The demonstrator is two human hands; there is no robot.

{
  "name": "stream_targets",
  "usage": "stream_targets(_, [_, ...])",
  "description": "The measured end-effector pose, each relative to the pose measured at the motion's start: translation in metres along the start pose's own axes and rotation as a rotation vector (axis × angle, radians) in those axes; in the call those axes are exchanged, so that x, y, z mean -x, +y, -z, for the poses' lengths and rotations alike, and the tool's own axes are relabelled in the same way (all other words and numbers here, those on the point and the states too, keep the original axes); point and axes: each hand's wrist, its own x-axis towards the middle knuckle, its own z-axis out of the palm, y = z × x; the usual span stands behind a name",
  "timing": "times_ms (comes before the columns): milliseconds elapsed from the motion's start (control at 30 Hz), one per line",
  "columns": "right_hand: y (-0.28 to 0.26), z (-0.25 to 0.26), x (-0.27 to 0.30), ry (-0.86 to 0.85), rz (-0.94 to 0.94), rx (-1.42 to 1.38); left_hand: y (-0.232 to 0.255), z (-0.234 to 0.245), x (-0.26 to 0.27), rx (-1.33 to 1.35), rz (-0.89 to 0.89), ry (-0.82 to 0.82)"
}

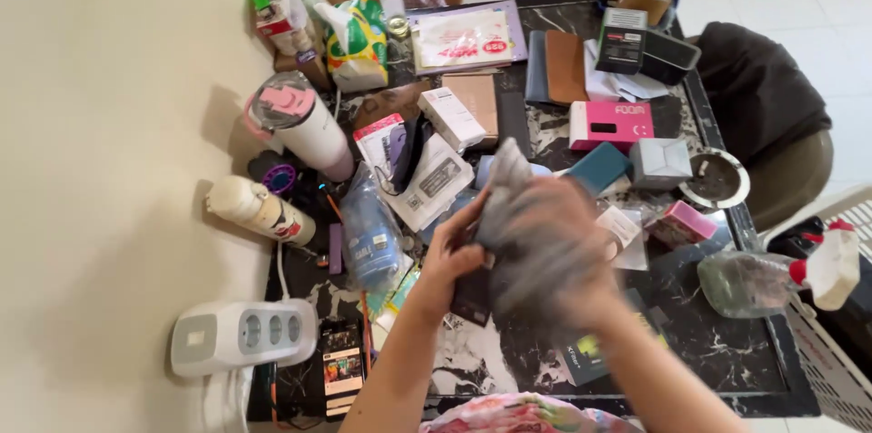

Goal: The person wipes several small product boxes with a cloth and places them into a white plastic basket. They handle multiple boxes one at a time, wiping each before moving it to the basket.

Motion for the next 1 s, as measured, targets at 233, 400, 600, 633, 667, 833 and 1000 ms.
stream_targets(233, [0.091,0.011,-0.015,-0.031,0.351,0.094,-0.006,-0.006,0.016,-0.135,0.055,-0.03])
stream_targets(400, [0.031,0.02,-0.015,-0.342,0.373,0.143,-0.007,0.003,0.017,-0.684,0.022,0.14])
stream_targets(600, [0.117,0.014,-0.004,-0.376,0.097,0.049,-0.002,-0.02,0.019,-0.648,0.032,0.132])
stream_targets(633, [0.143,0.025,-0.013,-0.303,-0.188,0.196,-0.017,-0.016,0.023,-0.569,0.026,0.094])
stream_targets(667, [0.17,0.036,-0.021,-0.222,-0.473,0.341,-0.033,-0.012,0.026,-0.49,0.02,0.057])
stream_targets(833, [0.058,0.045,-0.02,-0.364,0.037,0.008,-0.033,0.004,0.02,-0.559,-0.012,0.095])
stream_targets(1000, [0.128,0.04,0.003,-0.401,0.263,0.117,-0.031,0.01,0.021,-0.541,0.013,0.062])
